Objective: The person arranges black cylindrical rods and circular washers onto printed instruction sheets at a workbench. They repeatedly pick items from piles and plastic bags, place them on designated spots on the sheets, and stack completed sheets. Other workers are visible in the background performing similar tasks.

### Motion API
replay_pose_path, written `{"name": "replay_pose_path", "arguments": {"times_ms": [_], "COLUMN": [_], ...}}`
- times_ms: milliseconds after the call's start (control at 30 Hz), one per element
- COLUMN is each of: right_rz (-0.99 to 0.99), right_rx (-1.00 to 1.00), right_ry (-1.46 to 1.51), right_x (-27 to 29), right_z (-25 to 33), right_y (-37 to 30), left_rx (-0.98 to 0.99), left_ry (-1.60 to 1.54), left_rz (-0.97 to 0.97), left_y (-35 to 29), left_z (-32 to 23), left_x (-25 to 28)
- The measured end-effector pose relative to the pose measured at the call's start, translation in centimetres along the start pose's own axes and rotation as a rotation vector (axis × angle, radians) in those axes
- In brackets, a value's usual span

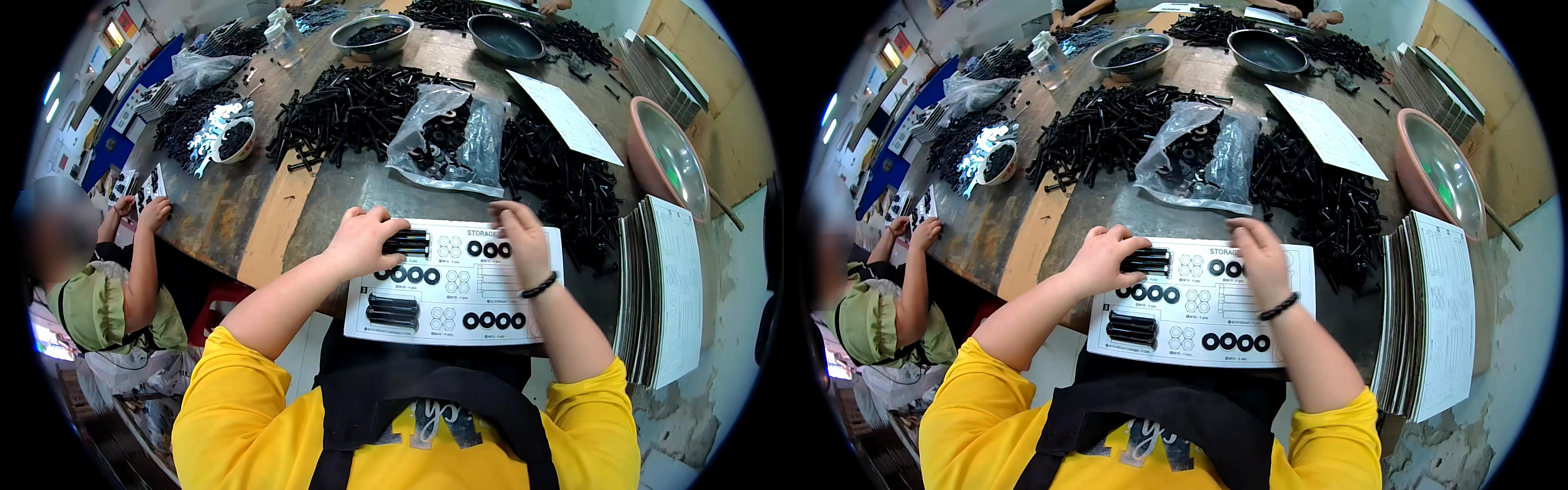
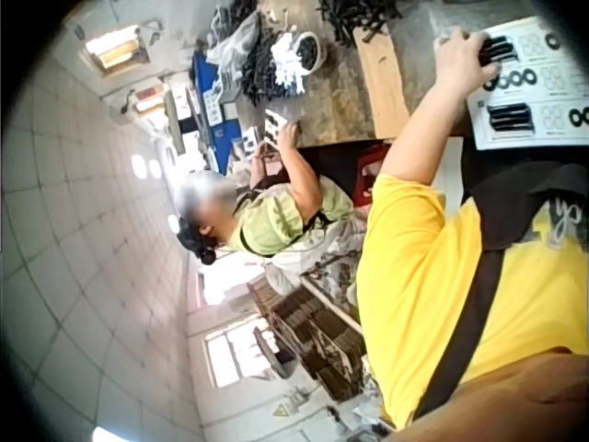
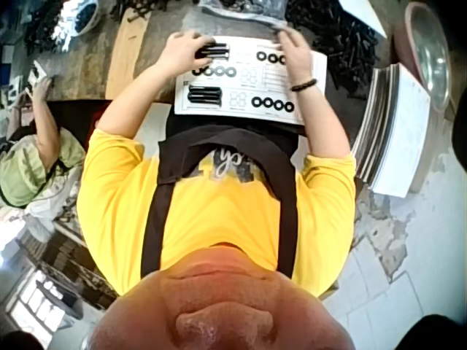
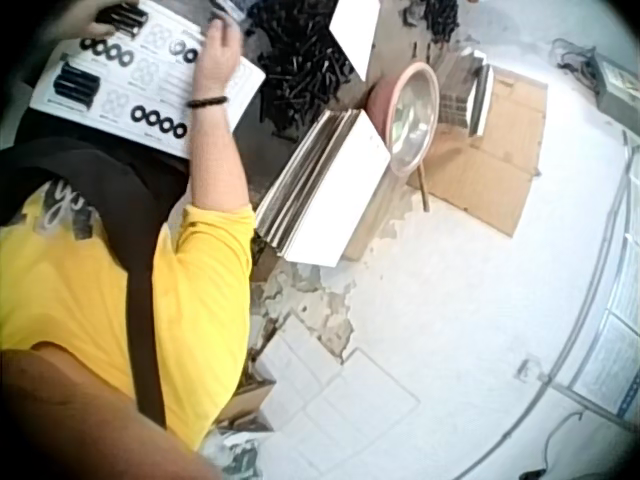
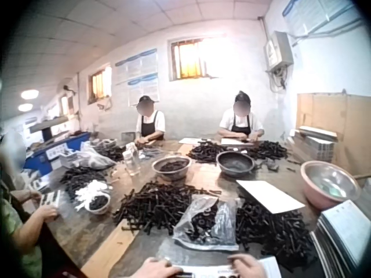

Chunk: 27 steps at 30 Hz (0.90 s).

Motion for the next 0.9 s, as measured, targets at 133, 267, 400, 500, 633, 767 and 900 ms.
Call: {"name": "replay_pose_path", "arguments": {"times_ms": [133,267,400,500,633,767,900], "right_rz": [-0.154,-0.087,-0.03,-0.031,-0.001,-0.006,0.04], "right_rx": [0.291,0.036,-0.001,0.016,-0.035,0.007,-0.043], "right_ry": [-0.756,-1.11,-1.168,-1.196,-1.246,-1.232,-1.205], "right_x": [7.8,10.8,10.2,9.9,9.8,9.8,9.7], "right_z": [2.4,0.7,-0.3,-0.2,0.1,0.7,0.9], "right_y": [0.0,-0.3,-0.4,-0.1,-0.1,-0.4,-0.3], "left_rx": [-0.003,0.006,0.025,0.116,0.288,0.413,0.525], "left_ry": [-0.02,0.007,0.016,-0.052,-0.321,-0.561,-0.805], "left_rz": [0.047,0.052,-0.001,-0.099,-0.187,-0.273,-0.091], "left_y": [0.5,0.5,0.2,-1.5,-6.0,-12.8,-16.6], "left_z": [-0.6,-0.6,-0.3,0.2,2.4,3.7,3.0], "left_x": [0.2,0.1,0.2,1.5,1.1,-2.0,-6.0]}}
Point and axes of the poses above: each hand's wrist, its own y-axis towards the middle knuckle, its own x-axis out of the back of the hand, z = x × y, the point moved 7 cm from there along y, towards the middle knuckle, and after that the axes turned 1 degree about -y, right-handed, at the moved point
